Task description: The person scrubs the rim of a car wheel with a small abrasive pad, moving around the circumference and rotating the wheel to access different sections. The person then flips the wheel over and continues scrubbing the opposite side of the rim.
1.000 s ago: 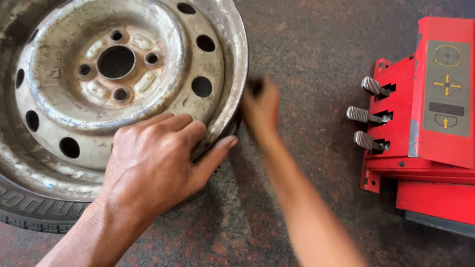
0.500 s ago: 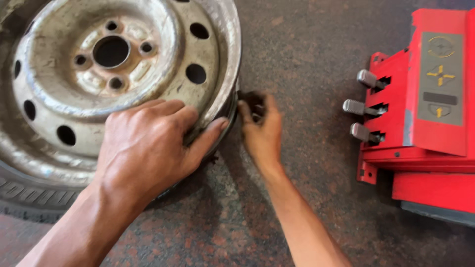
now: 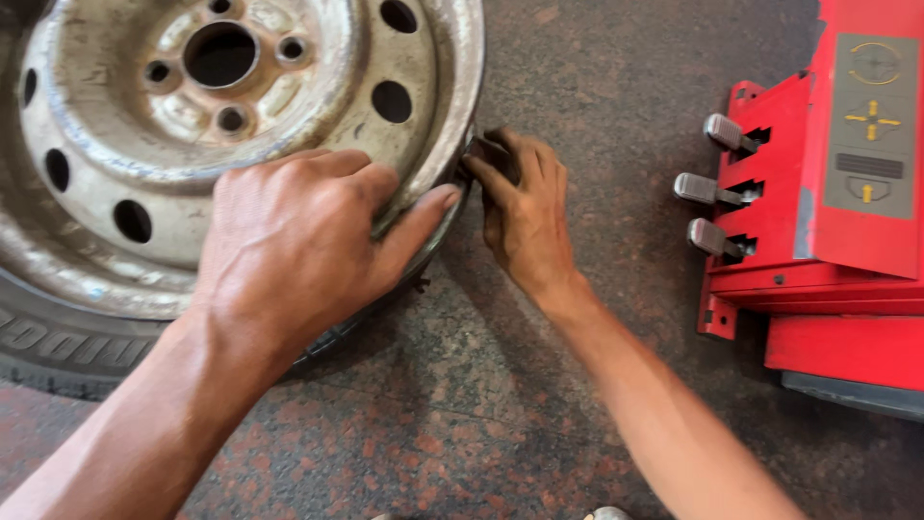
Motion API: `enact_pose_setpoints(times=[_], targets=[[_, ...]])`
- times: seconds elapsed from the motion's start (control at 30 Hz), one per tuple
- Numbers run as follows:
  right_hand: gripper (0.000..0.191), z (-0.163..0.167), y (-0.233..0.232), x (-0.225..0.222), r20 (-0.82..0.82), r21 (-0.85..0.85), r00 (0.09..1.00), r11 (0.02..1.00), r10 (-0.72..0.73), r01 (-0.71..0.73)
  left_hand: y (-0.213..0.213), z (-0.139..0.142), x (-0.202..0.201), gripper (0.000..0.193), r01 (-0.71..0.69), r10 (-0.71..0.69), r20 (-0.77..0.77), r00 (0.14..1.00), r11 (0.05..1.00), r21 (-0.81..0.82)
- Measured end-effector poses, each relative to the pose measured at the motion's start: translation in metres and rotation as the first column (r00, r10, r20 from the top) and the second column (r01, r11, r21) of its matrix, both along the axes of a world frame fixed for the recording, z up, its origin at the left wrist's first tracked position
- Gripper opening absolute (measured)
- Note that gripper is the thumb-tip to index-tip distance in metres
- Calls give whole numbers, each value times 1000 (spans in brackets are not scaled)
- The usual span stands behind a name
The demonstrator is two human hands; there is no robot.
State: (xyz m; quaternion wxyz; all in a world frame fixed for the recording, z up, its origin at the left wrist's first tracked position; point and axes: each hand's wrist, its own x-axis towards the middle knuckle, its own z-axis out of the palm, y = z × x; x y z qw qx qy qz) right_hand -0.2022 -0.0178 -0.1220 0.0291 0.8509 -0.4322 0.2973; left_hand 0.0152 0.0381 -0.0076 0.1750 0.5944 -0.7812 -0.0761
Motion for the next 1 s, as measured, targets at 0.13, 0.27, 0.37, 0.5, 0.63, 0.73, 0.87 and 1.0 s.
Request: enact_pose_setpoints(times=[0.13,0.27,0.37,0.5,0.63,0.73,0.87,1.0], targets=[[37,3,-5,-2,126,165,991,984,53,-74,0,-2,0,57,9,-11,-22,1000,996,-84],[38,4,-8,-3,100,95,991,991,85,-95,1,-3,0,55,13,-21,-61,998,992,-127],[36,2,-9,-2,-5,-2,998,998,68,-68,1,-3,-1,57,9,-14,-46,999,994,-112],[37,-2,-7,0,79,146,995,987,57,-68,0,-3,-1,57,7,-12,-57,998,995,-95],[44,-7,-5,2,83,147,994,985,77,-88,1,-3,-1,56,1,-8,-59,998,993,-114],[49,-12,-3,3,80,147,995,987,52,-63,1,-4,0,54,13,-23,-59,998,987,-158],[54,-18,-2,4,72,111,997,993,22,-30,1,-3,0,54,23,-30,-51,998,992,-127],[48,-25,-2,3,27,4,999,1000,-28,28,0,-3,0,56,15,-16,-29,999,999,-33]])
